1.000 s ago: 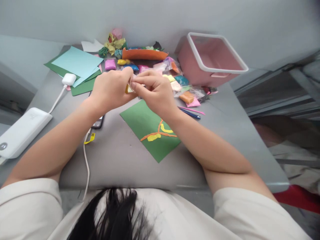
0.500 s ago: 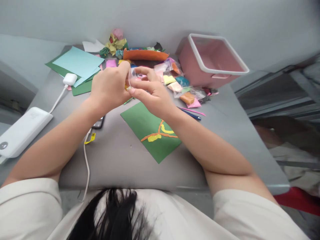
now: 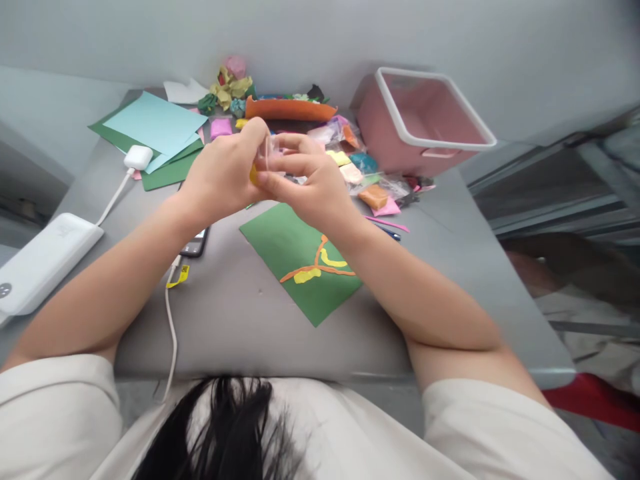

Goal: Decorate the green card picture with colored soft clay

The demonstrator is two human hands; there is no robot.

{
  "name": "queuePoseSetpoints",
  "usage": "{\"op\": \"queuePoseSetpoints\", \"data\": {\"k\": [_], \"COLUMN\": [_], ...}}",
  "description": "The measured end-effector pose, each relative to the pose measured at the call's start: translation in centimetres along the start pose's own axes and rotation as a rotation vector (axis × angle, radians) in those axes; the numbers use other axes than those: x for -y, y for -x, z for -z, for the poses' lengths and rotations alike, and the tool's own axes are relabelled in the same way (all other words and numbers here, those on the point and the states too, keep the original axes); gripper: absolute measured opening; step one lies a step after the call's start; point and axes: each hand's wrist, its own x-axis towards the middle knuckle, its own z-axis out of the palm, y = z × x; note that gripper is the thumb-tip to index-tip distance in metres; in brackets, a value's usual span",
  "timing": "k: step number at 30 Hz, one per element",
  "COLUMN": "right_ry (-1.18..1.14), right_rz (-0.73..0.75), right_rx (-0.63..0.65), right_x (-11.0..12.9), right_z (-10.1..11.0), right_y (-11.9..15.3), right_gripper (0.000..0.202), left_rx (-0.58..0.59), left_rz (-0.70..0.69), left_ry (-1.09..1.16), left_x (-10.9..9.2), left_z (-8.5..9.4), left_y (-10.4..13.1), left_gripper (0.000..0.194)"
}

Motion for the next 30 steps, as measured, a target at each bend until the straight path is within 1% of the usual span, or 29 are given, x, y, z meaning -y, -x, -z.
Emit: {"op": "queuePoseSetpoints", "data": {"k": [3, 5, 7, 10, 13, 17, 21, 25, 27, 30], "right_ry": [-0.071, -0.092, -0.084, -0.071, -0.077, -0.052, -0.153, -0.157, -0.147, -0.167], "right_rz": [-0.05, -0.035, -0.013, 0.0, 0.013, 0.034, 0.07, 0.063, 0.046, 0.023], "right_rx": [-0.09, -0.125, -0.134, -0.123, -0.092, -0.046, -0.026, -0.043, -0.08, -0.137], "right_x": [-0.1, -0.3, -0.6, -0.9, -1.1, -0.8, -0.6, -0.5, -0.5, -0.6], "right_z": [0.8, 1.3, 1.5, 1.8, 1.8, 1.8, 1.4, 1.5, 1.8, 2.4], "right_y": [-0.5, -0.7, -0.9, -1.0, -0.9, -0.8, -0.7, -0.8, -1.0, -1.4], "right_gripper": [0.01, 0.01, 0.015, 0.027, 0.033, 0.033, 0.035, 0.036, 0.035, 0.032], "left_rx": [-0.041, -0.001, 0.077, 0.114, 0.101, 0.103, 0.131, 0.115, 0.103, 0.042], "left_rz": [0.003, 0.06, 0.123, 0.172, 0.19, 0.166, 0.135, 0.11, 0.087, 0.084], "left_ry": [0.203, 0.387, 0.53, 0.625, 0.673, 0.728, 0.717, 0.652, 0.634, 0.58], "left_x": [0.5, 0.7, 0.6, 0.3, -0.1, -0.1, -0.2, -0.6, -0.8, -0.8], "left_z": [-0.1, 0.0, 0.3, 0.5, 0.5, 0.4, 0.5, 0.6, 0.7, 0.6], "left_y": [-0.3, -0.3, -0.3, -0.2, -0.1, -0.3, -0.2, 0.0, 0.0, 0.0], "left_gripper": [0.049, 0.046, 0.044, 0.039, 0.041, 0.053, 0.059, 0.058, 0.056, 0.05]}}
